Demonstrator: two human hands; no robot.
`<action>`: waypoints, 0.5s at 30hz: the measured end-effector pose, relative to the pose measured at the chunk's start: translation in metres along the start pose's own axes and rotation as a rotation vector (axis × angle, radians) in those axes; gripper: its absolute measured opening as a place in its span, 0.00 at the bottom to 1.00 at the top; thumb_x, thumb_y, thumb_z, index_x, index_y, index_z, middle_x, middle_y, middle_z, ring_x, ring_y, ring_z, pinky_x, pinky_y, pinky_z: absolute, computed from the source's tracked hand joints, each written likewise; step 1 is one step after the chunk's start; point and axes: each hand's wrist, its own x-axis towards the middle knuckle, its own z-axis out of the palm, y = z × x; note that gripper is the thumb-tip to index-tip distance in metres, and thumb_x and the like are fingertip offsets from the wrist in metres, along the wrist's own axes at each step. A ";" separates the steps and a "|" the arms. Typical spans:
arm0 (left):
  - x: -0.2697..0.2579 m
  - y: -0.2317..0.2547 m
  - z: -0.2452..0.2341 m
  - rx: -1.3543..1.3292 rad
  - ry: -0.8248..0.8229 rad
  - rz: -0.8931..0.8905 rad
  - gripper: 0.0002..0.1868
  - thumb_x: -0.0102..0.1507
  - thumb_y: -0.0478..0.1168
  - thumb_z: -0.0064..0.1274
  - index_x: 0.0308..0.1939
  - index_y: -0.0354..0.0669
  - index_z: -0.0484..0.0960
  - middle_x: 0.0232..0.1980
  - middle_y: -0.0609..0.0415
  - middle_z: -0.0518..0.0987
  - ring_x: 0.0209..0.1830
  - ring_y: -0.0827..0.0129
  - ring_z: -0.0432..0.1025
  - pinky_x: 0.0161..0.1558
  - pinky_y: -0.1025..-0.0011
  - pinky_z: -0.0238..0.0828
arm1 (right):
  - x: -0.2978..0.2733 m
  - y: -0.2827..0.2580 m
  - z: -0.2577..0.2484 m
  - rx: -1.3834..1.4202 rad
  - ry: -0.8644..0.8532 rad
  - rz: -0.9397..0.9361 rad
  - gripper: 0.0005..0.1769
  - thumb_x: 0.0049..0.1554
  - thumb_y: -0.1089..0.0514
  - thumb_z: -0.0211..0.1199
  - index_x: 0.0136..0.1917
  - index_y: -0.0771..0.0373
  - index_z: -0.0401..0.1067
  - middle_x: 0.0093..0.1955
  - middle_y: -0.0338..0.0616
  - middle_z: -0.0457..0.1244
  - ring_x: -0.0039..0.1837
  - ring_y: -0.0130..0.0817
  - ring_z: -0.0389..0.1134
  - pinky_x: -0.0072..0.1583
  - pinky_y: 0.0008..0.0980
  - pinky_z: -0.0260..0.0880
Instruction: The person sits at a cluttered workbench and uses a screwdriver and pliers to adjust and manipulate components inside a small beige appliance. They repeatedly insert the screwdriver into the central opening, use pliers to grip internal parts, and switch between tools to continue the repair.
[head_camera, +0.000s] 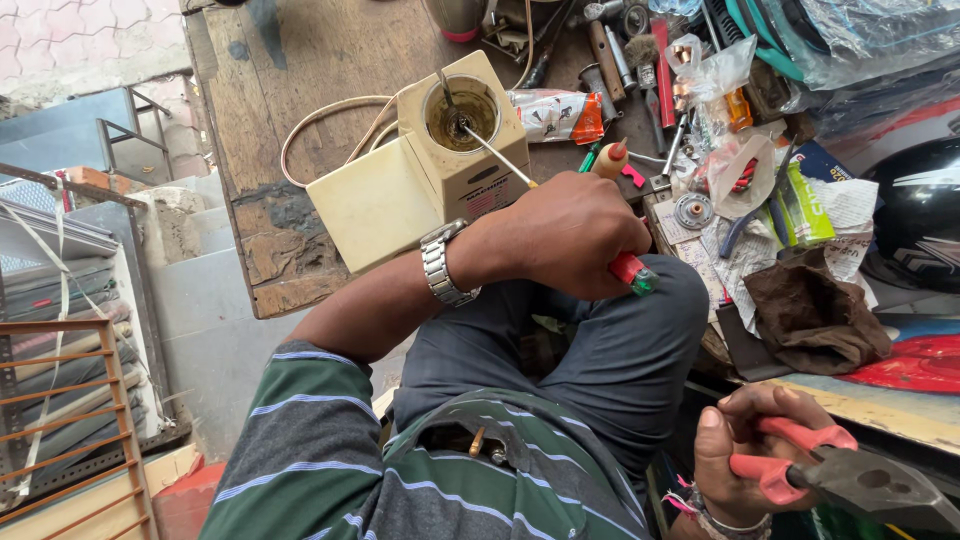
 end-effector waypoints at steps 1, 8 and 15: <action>0.000 0.000 0.000 -0.001 0.000 0.000 0.14 0.49 0.45 0.63 0.17 0.44 0.75 0.17 0.46 0.72 0.23 0.46 0.72 0.32 0.49 0.68 | -0.001 0.001 -0.001 0.006 0.002 0.006 0.35 0.60 0.66 0.68 0.76 0.60 0.55 0.48 0.47 0.62 0.46 0.27 0.63 0.50 0.21 0.69; -0.002 -0.003 0.001 -0.025 -0.011 -0.004 0.13 0.49 0.43 0.63 0.18 0.43 0.75 0.18 0.47 0.72 0.24 0.46 0.72 0.30 0.49 0.67 | 0.003 -0.024 0.000 -0.062 0.026 0.053 0.30 0.58 0.66 0.65 0.70 0.58 0.57 0.45 0.46 0.62 0.43 0.25 0.62 0.47 0.21 0.64; -0.002 -0.014 0.004 -0.028 0.022 0.045 0.12 0.49 0.43 0.62 0.19 0.43 0.76 0.19 0.46 0.73 0.25 0.46 0.73 0.31 0.49 0.69 | 0.042 -0.021 0.074 -0.060 -0.004 -0.297 0.21 0.59 0.61 0.70 0.63 0.57 0.66 0.49 0.42 0.65 0.45 0.29 0.67 0.46 0.28 0.70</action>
